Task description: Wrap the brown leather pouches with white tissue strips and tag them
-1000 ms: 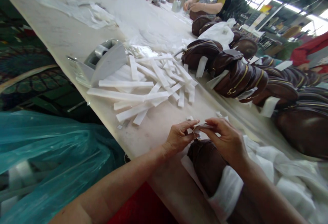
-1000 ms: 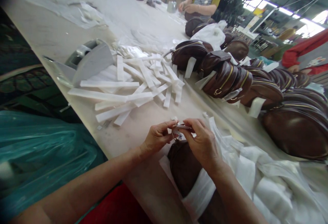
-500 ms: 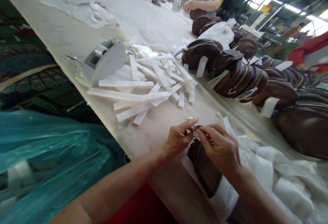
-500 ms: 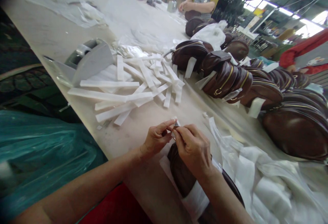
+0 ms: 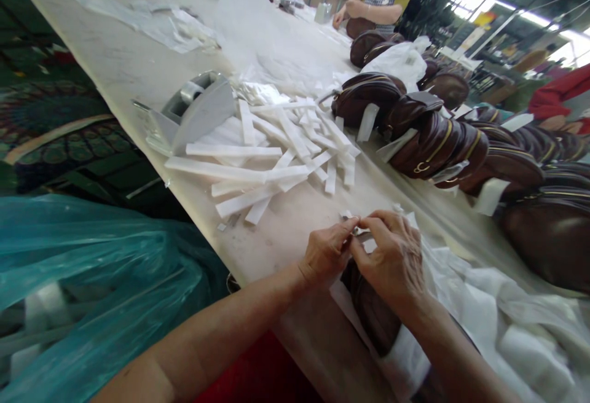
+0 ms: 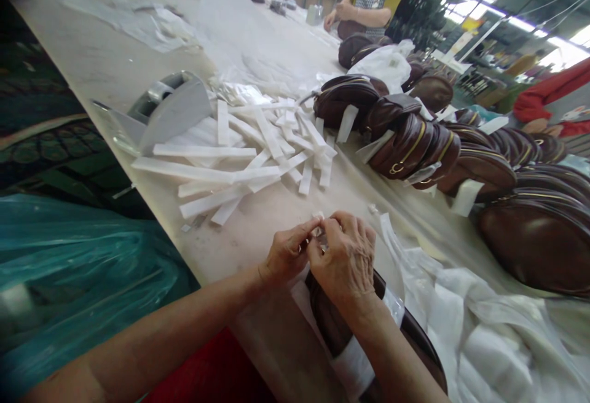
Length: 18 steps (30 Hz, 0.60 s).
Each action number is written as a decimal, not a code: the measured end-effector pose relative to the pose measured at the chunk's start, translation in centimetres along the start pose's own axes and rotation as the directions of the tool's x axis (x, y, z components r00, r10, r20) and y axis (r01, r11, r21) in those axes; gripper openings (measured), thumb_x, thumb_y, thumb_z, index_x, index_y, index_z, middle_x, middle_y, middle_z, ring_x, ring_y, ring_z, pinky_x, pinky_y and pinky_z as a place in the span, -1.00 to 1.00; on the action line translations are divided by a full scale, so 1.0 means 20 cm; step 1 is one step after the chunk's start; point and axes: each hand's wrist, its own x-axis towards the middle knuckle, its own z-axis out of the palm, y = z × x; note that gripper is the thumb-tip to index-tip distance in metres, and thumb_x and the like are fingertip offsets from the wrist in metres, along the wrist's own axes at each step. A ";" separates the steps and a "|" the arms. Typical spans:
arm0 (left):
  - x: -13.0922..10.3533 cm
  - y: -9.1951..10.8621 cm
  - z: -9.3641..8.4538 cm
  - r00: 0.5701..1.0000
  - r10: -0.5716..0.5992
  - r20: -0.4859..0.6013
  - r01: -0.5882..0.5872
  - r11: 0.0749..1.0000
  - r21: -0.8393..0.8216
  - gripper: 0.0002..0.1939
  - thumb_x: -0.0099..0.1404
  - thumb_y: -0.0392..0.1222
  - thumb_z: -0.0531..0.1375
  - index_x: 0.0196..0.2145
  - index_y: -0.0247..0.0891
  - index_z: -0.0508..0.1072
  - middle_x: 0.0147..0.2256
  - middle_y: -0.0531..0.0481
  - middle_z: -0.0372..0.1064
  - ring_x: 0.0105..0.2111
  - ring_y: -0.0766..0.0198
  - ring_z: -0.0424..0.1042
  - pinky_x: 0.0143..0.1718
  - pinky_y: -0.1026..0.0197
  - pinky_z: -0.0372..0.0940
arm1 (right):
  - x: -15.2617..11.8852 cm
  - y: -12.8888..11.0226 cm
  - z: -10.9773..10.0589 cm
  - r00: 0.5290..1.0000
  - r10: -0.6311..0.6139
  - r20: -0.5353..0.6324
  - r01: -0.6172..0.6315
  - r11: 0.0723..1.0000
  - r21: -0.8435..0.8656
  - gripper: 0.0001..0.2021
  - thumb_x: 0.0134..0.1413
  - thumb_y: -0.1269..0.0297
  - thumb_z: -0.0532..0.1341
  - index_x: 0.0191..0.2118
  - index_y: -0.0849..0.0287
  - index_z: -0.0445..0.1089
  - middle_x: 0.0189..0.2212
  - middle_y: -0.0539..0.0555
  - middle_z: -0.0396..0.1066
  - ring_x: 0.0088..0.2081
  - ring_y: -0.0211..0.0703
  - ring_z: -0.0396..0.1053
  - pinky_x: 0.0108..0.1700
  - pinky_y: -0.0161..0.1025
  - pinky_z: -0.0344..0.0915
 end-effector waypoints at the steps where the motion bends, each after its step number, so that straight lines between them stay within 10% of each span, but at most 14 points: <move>1: 0.00 0.00 0.00 1.000 0.006 0.005 -0.006 1.000 0.004 -0.56 0.19 -0.36 0.08 0.05 -0.27 0.34 -0.08 -0.11 0.42 -0.19 0.24 0.47 -0.08 0.22 0.38 | 0.00 0.00 0.01 1.000 0.026 0.005 -0.027 0.998 0.050 -0.94 -0.04 0.36 0.17 -0.40 0.17 0.40 -0.33 0.11 0.37 -0.23 -0.05 0.28 -0.17 -0.10 0.17; 7: 0.04 0.04 -0.02 0.965 -0.261 0.032 0.262 0.952 -0.160 -0.73 0.16 -0.35 0.12 -0.19 -0.20 0.49 -0.23 -0.03 0.47 -0.25 0.24 0.44 -0.14 0.22 0.34 | 0.01 0.01 0.07 0.985 0.166 -0.055 -0.132 0.912 0.389 -0.91 -0.05 0.34 0.17 -0.52 0.12 0.36 -0.33 0.08 0.31 -0.25 -0.10 0.30 -0.17 -0.10 0.27; 13: 0.08 0.04 -0.03 0.906 -0.424 0.009 0.409 0.867 -0.284 -0.88 0.02 -0.39 0.24 -0.60 -0.24 0.46 -0.57 0.07 0.33 -0.45 0.32 0.29 -0.36 0.32 0.22 | 0.03 0.02 0.02 0.966 0.194 -0.170 -0.121 0.923 0.364 -0.89 -0.01 0.28 0.17 -0.51 0.12 0.30 -0.31 0.10 0.33 -0.20 -0.08 0.32 -0.12 -0.08 0.25; 18: 0.09 0.06 -0.02 0.856 -0.515 0.053 0.470 0.729 -0.499 -0.88 -0.05 -0.32 0.30 -0.63 -0.31 0.42 -0.60 0.10 0.31 -0.55 0.40 0.25 -0.46 0.34 0.17 | 0.03 0.17 0.03 0.896 0.444 -0.025 -0.421 0.864 0.275 -0.84 -0.05 0.18 0.12 -0.49 0.15 0.29 -0.40 0.11 0.36 -0.38 -0.10 0.30 -0.29 -0.12 0.24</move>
